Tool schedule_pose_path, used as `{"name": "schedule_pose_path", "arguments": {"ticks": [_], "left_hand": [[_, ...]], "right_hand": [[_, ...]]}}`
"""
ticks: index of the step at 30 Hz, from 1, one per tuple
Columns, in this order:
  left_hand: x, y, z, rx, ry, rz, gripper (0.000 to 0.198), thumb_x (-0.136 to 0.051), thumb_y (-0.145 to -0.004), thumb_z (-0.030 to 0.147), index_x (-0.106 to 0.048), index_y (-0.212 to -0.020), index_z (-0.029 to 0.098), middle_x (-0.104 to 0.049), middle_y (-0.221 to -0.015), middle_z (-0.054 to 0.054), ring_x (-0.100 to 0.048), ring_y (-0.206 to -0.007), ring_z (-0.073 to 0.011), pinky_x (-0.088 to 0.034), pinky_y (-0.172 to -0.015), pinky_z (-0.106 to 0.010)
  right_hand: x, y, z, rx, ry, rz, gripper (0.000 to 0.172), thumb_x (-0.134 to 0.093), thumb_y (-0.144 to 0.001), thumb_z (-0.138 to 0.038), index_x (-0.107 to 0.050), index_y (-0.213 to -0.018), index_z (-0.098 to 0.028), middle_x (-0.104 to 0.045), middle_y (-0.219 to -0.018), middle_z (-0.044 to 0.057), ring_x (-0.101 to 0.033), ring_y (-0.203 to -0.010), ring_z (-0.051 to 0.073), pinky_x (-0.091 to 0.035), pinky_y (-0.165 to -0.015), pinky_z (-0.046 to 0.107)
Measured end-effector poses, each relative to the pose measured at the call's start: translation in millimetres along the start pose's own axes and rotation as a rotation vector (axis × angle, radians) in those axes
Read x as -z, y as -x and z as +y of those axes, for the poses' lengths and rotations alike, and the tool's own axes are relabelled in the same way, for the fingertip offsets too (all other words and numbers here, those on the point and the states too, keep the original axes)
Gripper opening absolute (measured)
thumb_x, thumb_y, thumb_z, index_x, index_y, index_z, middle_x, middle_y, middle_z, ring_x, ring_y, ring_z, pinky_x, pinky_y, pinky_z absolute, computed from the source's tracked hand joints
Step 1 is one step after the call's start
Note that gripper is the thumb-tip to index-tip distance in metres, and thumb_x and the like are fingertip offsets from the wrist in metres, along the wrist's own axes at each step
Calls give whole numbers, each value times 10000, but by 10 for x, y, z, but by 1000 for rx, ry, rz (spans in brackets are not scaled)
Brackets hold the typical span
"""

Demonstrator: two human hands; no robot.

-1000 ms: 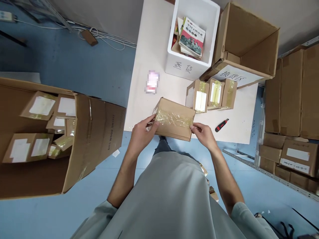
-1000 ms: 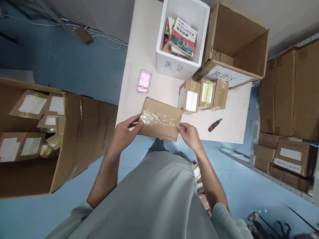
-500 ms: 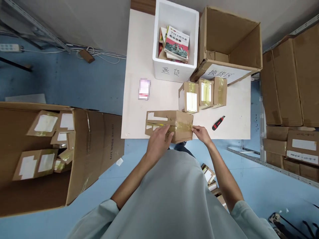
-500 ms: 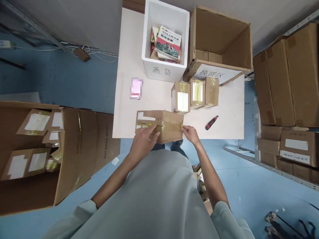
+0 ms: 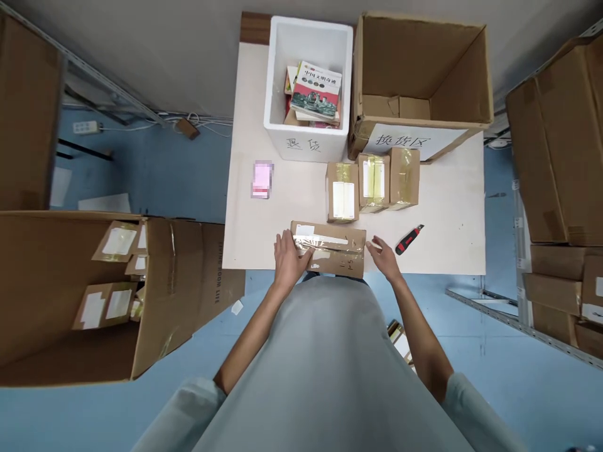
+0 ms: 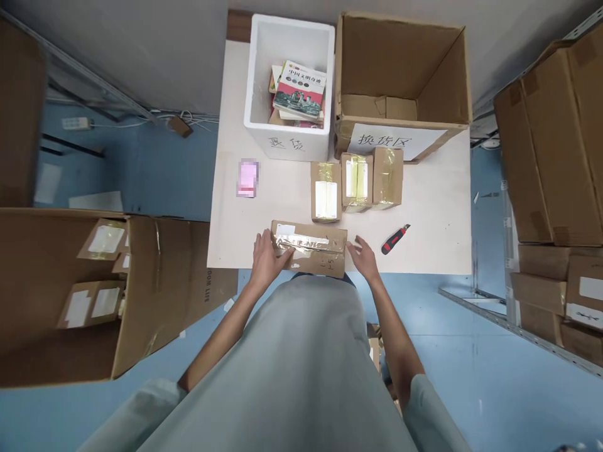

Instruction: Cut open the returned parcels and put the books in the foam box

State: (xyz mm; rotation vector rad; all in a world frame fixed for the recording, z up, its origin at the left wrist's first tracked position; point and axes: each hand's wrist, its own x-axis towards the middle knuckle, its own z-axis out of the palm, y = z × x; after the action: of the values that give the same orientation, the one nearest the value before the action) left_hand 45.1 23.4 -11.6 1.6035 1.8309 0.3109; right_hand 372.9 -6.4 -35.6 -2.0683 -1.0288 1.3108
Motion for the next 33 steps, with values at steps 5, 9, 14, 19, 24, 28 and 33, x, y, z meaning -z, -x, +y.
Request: {"name": "schedule_pose_path", "arguments": {"ticks": [5,9,14,19,24,28,33], "left_hand": [[-168,-697,652,-124,-59,48,850,-707,-1027,491,-451,-1678,9,-499,-1724,-333,-248,-1748,-481,-106,-1434,-657],[-348,-1400,1045,133,-33,-140,816,-861,-922,449,-598,-1577,39,-730,-1492,-293,-623,-1519,-455,-348,-1363,-585],[-560,-1682,1222,195,11,-129,564,-817,-949,328,-721,-1474,143,-819,-1379,-182,-759,-1358,-351,-570,-1158,-418],[-765,-1735,1413,143,67,-110,510,-774,-971,293,-744,-1465,169,-839,-1345,-145,-765,-1355,-339,-580,-1160,-422],[-842,-1745,1491,83,148,-160,592,-750,-1001,344,-686,-1542,112,-823,-1374,-177,-750,-1385,-331,-549,-1219,-427],[-586,-1473,1172,-68,175,-20,625,-730,-1010,393,-658,-1567,120,-724,-1554,-189,-655,-1502,-352,-464,-1321,-499],[-45,-880,318,-117,142,226,593,-668,-1033,425,-649,-1569,170,-650,-1646,-167,-562,-1581,-344,-407,-1368,-534]], "right_hand": [[569,-777,-146,41,109,382,1185,-666,-921,-801,-275,-1799,-108,-413,-1759,339,-728,-1320,380,-558,-1189,519],[871,-1320,-205,59,205,383,1222,-698,-897,-821,-217,-1828,-192,-449,-1724,297,-617,-1449,439,-543,-1181,580],[1042,-1678,-7,117,215,280,1061,-670,-933,-740,-306,-1808,-264,-576,-1541,230,-679,-1307,424,-555,-1146,597],[1347,-1822,223,123,204,280,1022,-664,-940,-712,-334,-1800,-269,-543,-1552,224,-723,-1176,375,-570,-1135,606],[1565,-1723,308,121,221,320,1002,-661,-973,-684,-322,-1789,-212,-407,-1697,292,-735,-1206,386,-575,-1135,621],[1453,-1348,383,182,266,427,904,-624,-1022,-651,-339,-1774,-238,-300,-1784,270,-708,-1313,394,-611,-1097,603],[864,-665,629,308,241,143,646,-604,-1047,-550,-610,-1591,-202,-705,-1455,224,-728,-1244,366,-642,-1065,585]]}}
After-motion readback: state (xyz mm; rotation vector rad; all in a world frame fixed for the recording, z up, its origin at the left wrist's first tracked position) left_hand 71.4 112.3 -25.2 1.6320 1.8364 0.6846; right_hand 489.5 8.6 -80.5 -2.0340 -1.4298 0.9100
